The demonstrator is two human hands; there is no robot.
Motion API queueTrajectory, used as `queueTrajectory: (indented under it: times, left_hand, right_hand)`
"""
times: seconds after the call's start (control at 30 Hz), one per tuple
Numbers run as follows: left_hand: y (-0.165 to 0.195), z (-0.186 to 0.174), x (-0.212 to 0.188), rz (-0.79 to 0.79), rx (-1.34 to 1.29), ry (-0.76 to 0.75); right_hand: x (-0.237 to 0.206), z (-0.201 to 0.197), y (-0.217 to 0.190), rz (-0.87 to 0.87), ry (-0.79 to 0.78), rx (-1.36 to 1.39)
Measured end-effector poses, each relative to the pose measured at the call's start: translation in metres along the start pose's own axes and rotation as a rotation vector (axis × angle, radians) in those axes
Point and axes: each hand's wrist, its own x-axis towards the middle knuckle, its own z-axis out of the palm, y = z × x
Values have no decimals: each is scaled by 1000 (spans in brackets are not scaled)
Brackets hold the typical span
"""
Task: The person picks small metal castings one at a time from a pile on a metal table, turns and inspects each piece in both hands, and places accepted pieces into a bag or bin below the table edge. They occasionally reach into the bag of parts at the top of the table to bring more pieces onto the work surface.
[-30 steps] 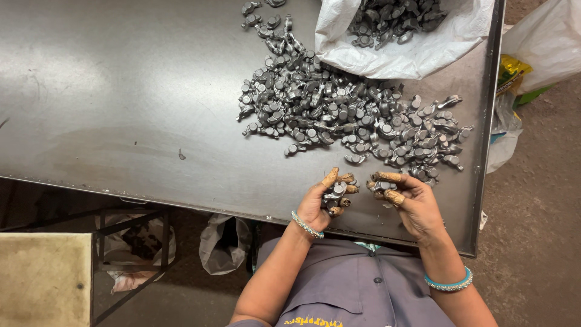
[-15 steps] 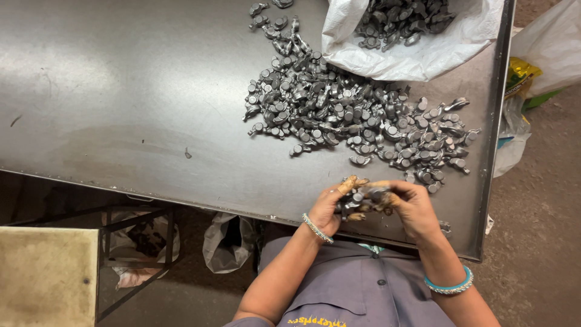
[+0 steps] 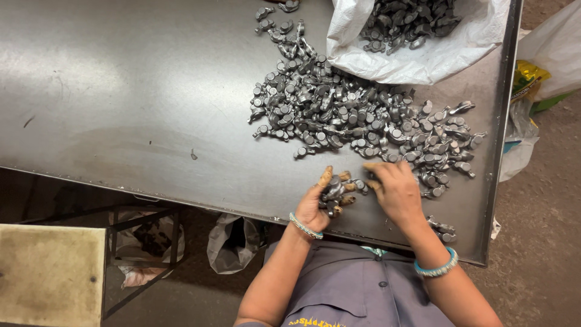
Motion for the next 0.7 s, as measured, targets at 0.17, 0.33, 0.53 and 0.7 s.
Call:
queueTrajectory:
  times: [0.17,0.33,0.53,0.7]
  left_hand:
    - [9,-3,-1,6,10,68]
    - [3,-3,6,-19,1,36]
    - [-3,-1,5,-39,36,32]
    - [3,1,1,-43,84,86]
  right_hand:
    - [-24,-18,12,573,-116,270]
    - [-36,-32,14,89,-25,207]
    - [-39,0,19,-11,49,103]
    - [-44,7,47,372,-50,784]
